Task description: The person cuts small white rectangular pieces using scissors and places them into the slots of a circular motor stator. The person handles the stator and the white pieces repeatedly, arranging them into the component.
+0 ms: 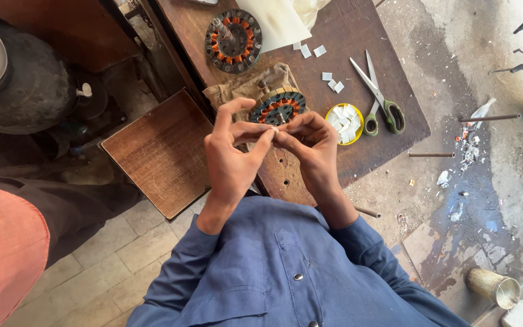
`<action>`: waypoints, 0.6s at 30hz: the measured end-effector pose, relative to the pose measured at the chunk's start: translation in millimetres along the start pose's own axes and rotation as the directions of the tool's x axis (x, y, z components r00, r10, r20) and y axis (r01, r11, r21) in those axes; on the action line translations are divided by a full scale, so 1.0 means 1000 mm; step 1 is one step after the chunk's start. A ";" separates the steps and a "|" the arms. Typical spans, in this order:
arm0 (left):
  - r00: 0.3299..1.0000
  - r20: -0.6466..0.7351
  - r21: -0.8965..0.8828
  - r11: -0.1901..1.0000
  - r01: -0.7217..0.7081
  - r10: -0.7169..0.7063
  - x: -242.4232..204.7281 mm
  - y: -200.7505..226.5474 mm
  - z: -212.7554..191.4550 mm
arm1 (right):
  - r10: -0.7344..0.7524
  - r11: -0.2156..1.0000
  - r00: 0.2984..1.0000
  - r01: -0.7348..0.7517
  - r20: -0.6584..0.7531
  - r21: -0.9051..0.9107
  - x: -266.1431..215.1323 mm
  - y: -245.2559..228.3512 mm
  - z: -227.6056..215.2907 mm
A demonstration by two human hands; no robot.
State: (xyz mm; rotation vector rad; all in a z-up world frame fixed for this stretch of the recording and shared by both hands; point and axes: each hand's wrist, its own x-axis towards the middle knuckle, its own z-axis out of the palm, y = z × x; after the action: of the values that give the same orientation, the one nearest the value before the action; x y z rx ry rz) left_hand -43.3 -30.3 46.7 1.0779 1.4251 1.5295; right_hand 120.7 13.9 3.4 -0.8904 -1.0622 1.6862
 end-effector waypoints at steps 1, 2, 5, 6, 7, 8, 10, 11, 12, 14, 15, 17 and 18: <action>1.000 -0.006 0.018 1.000 -0.015 0.015 0.001 0.000 0.001 | -0.017 1.000 1.000 0.017 -0.017 -0.010 -0.001 0.001 0.001; 1.000 -0.006 0.024 0.999 -0.029 0.029 0.001 0.001 0.003 | -0.034 0.999 0.999 0.034 -0.032 -0.023 -0.001 0.000 0.002; 0.999 -0.001 0.034 0.998 -0.055 0.055 0.001 0.003 0.006 | -0.092 0.995 0.995 0.090 -0.042 -0.053 0.000 -0.003 0.004; 0.998 0.005 0.031 0.998 -0.055 0.055 0.002 0.003 0.007 | -0.101 0.993 0.994 0.099 -0.036 -0.058 0.001 -0.004 0.005; 0.998 0.011 0.027 0.998 -0.055 0.055 0.002 0.004 0.007 | -0.110 0.992 0.993 0.108 -0.030 -0.064 0.002 -0.005 0.004; 0.999 0.027 -0.006 1.000 -0.024 0.024 0.003 0.005 0.007 | -0.122 0.990 0.992 0.120 -0.026 -0.071 0.003 -0.006 0.003; 0.997 0.064 -0.070 0.997 0.043 -0.039 0.006 0.005 0.004 | -0.118 0.990 0.993 0.116 -0.021 -0.086 0.004 -0.008 0.001; 0.995 0.079 -0.109 0.991 0.075 -0.067 0.007 0.003 0.003 | -0.115 0.989 0.993 0.113 -0.018 -0.094 0.004 -0.008 0.001; 0.991 0.093 -0.145 0.984 0.108 -0.095 0.009 0.002 0.001 | -0.105 0.989 0.994 0.103 -0.014 -0.102 0.003 -0.008 0.001; 0.985 0.119 -0.205 0.968 0.147 -0.125 0.012 -0.002 -0.002 | -0.087 0.989 0.996 0.085 -0.007 -0.120 0.003 -0.010 0.001; 0.983 0.130 -0.230 0.961 0.154 -0.126 0.014 -0.005 -0.003 | -0.074 0.990 0.997 0.071 -0.015 -0.122 0.002 -0.011 0.002; 0.980 0.151 -0.268 0.949 0.167 -0.130 0.017 -0.011 -0.002 | -0.050 0.991 0.998 0.046 -0.031 -0.129 0.002 -0.013 0.002; 0.978 0.160 -0.277 0.945 0.175 -0.134 0.017 -0.014 -0.003 | -0.048 0.991 0.998 0.045 -0.027 -0.126 0.002 -0.014 0.003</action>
State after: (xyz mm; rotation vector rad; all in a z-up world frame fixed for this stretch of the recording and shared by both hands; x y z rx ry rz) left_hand -51.9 -14.6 34.3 0.8550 1.1207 1.4649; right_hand 121.9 17.8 16.8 -0.9604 -1.1697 1.5768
